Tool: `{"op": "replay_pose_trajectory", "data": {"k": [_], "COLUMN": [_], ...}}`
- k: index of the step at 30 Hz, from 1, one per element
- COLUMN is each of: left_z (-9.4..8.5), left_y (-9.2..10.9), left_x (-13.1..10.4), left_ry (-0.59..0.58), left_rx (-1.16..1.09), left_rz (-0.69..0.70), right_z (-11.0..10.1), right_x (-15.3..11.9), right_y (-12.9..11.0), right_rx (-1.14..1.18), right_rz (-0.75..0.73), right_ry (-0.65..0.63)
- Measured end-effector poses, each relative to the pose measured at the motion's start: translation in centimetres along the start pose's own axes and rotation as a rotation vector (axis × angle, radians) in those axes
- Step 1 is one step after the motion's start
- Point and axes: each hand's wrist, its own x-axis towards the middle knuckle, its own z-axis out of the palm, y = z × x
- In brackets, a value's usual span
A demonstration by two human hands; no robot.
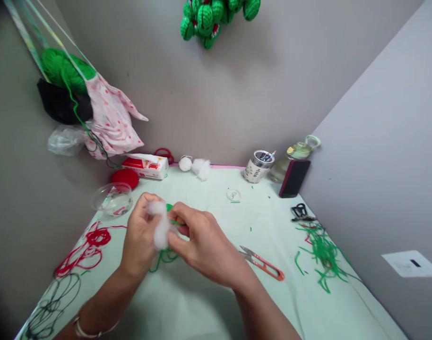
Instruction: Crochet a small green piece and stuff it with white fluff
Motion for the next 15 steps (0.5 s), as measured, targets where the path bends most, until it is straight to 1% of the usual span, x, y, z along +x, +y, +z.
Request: {"op": "replay_pose_trajectory", "data": {"k": [3,7,9,12,15], "left_z": [0.0,-0.2,-0.4,-0.7,-1.0], "left_y": [-0.3,0.7,1.5,2.1,2.3], "left_x": [-0.1,-0.2,-0.1,0.3,0.6], "left_ry": [-0.057,-0.236,-0.289,-0.305,-0.387], "left_rx": [-0.079,-0.158,-0.181,-0.17,-0.152], "left_rz": [-0.028,-0.113,-0.144,-0.115,-0.152], "right_z": [0.8,0.5,0.1,-0.3,-0.5], "right_x": [0.5,0.6,0.5,0.2,-0.1], "right_y": [0.6,1.2,1.0,0.6,0.4], "right_rx": [0.053,0.079,0.089,0.104,0.085], "right_rz": [0.036,0.052,0.056,0.068,0.064], "right_ry": [0.143,0.283,0.294,0.224,0.194]}}
